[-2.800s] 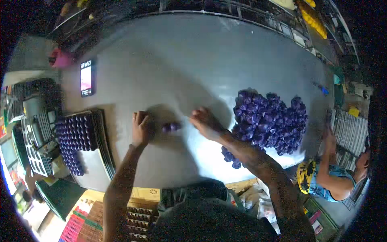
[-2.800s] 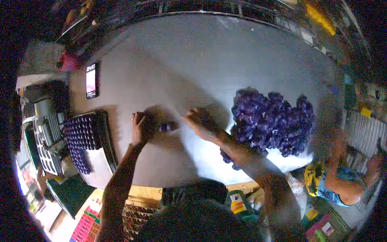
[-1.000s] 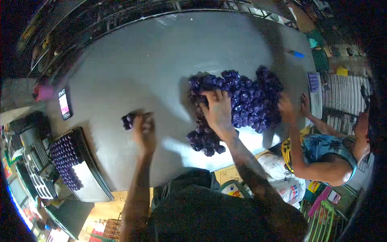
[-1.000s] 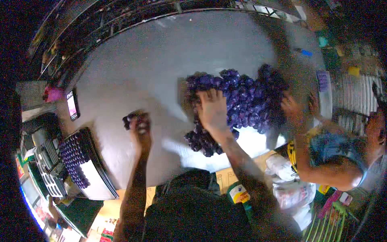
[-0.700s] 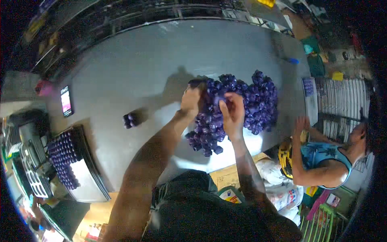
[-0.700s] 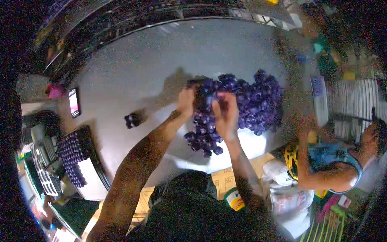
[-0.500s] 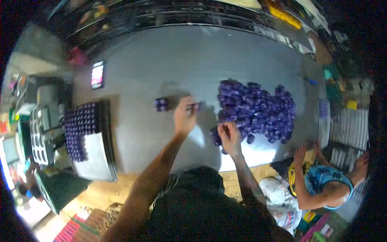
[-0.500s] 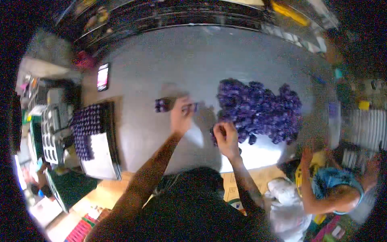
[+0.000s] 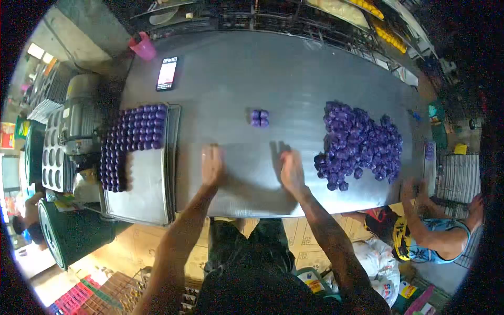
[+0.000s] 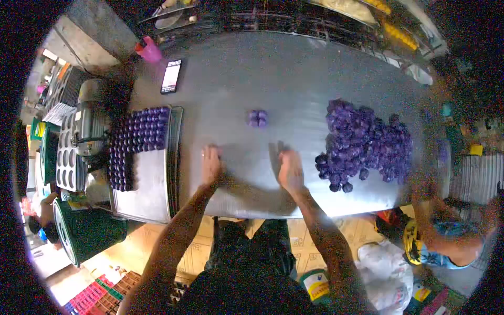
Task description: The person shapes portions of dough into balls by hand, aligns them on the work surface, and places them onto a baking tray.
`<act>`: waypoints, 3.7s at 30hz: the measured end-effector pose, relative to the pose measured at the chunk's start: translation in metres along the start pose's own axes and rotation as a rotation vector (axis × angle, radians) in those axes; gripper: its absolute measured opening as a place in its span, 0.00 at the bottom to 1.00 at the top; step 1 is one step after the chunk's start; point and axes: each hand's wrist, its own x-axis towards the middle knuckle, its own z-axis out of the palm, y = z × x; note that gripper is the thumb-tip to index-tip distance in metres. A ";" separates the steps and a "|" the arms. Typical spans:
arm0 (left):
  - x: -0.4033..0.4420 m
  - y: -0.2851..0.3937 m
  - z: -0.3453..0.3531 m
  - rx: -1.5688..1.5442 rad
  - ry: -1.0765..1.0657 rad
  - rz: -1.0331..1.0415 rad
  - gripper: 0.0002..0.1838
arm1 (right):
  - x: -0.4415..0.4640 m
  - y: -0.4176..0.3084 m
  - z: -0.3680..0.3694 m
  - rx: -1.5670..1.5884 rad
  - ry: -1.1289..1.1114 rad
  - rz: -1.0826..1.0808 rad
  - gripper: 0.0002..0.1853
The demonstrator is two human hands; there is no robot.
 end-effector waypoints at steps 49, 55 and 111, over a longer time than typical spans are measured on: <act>0.181 0.069 -0.026 0.053 0.428 0.199 0.18 | 0.197 0.084 -0.035 0.106 0.113 0.040 0.23; 0.112 0.045 -0.002 -0.732 -0.104 0.146 0.18 | 0.143 0.030 -0.035 0.356 -0.219 0.225 0.25; 0.383 -0.266 -0.165 -0.445 -0.300 -0.258 0.27 | -0.001 -0.012 0.009 -0.373 0.102 0.361 0.30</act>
